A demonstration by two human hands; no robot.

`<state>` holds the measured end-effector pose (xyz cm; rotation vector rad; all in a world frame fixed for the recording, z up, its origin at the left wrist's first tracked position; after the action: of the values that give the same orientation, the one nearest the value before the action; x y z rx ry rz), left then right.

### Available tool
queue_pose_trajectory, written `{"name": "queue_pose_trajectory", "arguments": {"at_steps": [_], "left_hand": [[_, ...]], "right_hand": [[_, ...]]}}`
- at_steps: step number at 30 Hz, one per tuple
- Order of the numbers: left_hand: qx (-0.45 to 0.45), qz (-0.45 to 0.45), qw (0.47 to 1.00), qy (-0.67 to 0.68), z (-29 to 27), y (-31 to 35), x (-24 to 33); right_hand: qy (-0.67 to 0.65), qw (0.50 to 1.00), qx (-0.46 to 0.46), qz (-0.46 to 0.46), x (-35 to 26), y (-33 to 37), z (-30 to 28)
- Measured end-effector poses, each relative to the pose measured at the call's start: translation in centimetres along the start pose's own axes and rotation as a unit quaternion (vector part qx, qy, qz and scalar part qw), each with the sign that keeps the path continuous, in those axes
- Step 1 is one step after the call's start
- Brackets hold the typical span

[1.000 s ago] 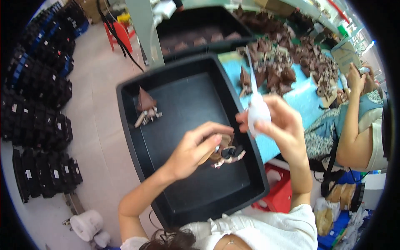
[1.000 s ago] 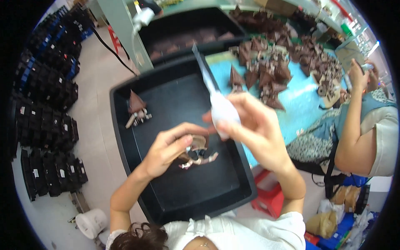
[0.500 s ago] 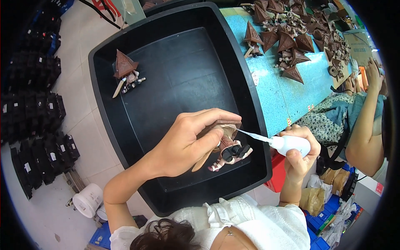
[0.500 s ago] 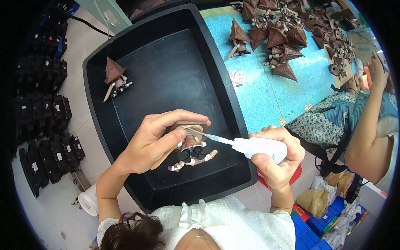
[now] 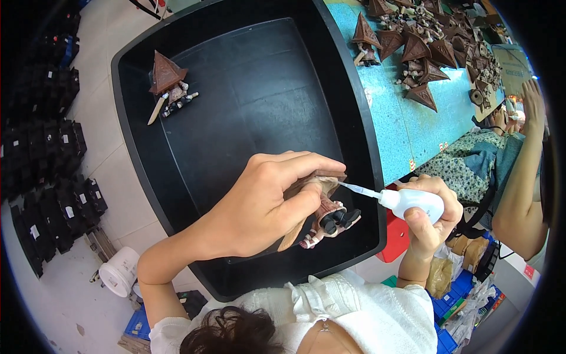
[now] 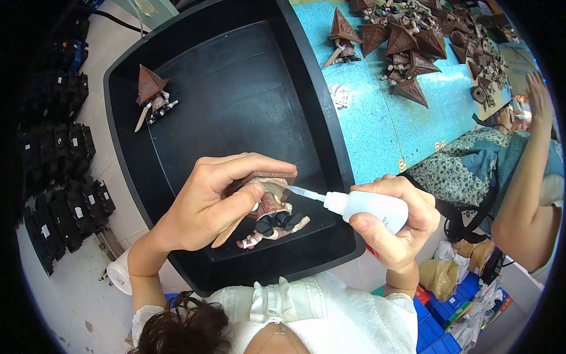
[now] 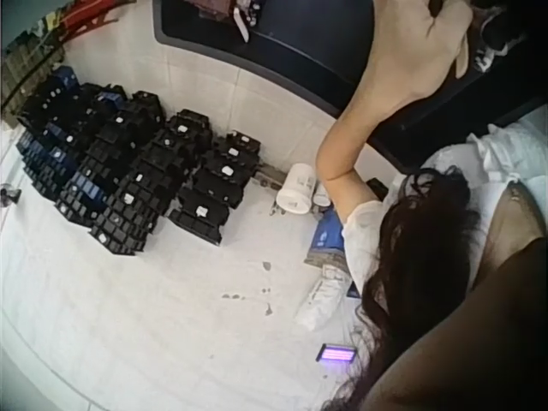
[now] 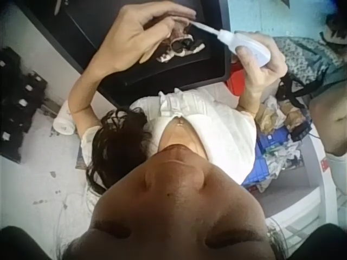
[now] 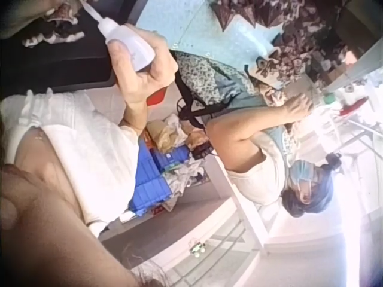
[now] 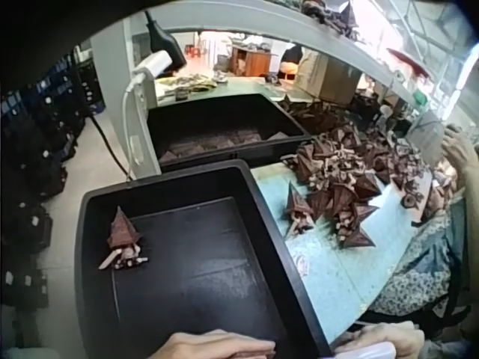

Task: The person assembles figurines by taking components from the table, applying glue with a squeeze bottle, attaching the pieces together by hand, and placing the assembled figurines into a tray.

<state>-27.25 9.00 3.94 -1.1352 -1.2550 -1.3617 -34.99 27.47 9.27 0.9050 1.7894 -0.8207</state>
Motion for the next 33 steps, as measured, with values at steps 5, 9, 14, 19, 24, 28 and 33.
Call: {"name": "queue_pose_trajectory", "arguments": {"at_steps": [5,9,14,19,24,28,33], "left_hand": [[0.007,-0.014,1.0,0.02,0.2,0.1,0.0],[0.018,-0.014,1.0,0.017,0.2,0.3,-0.1],[0.014,0.021,0.999,-0.033,0.1,0.3,0.2],[0.009,0.038,0.998,-0.058,0.1,0.2,0.0],[0.008,0.034,0.998,-0.056,0.2,0.1,0.0],[0.011,0.038,0.998,-0.058,0.1,0.1,0.2],[0.013,0.07,0.997,-0.036,0.0,-0.2,0.0]], "right_hand": [[0.035,0.999,0.012,-0.002,-0.9,0.0,-0.1],[0.077,0.996,0.005,-0.045,-1.9,0.0,0.0],[0.127,0.989,-0.004,-0.073,-3.3,-0.1,0.2],[0.139,0.987,-0.011,-0.075,-3.4,-0.2,0.5],[0.144,0.986,-0.007,-0.078,-3.6,-0.3,0.5],[0.11,0.993,0.019,-0.046,-3.0,-0.2,-0.1],[-0.077,0.988,0.13,-0.015,0.8,1.0,-3.3]]}}
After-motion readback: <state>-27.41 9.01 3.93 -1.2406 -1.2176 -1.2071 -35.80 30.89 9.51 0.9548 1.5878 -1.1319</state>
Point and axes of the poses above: each hand's wrist, its own y-axis away from the middle knuckle, its own z-axis out of the palm, x = y × z, the point moved 8 cm from there along -y, towards the middle knuckle, and after that the axes turned 3 degrees about x, right-handed, at the moved point
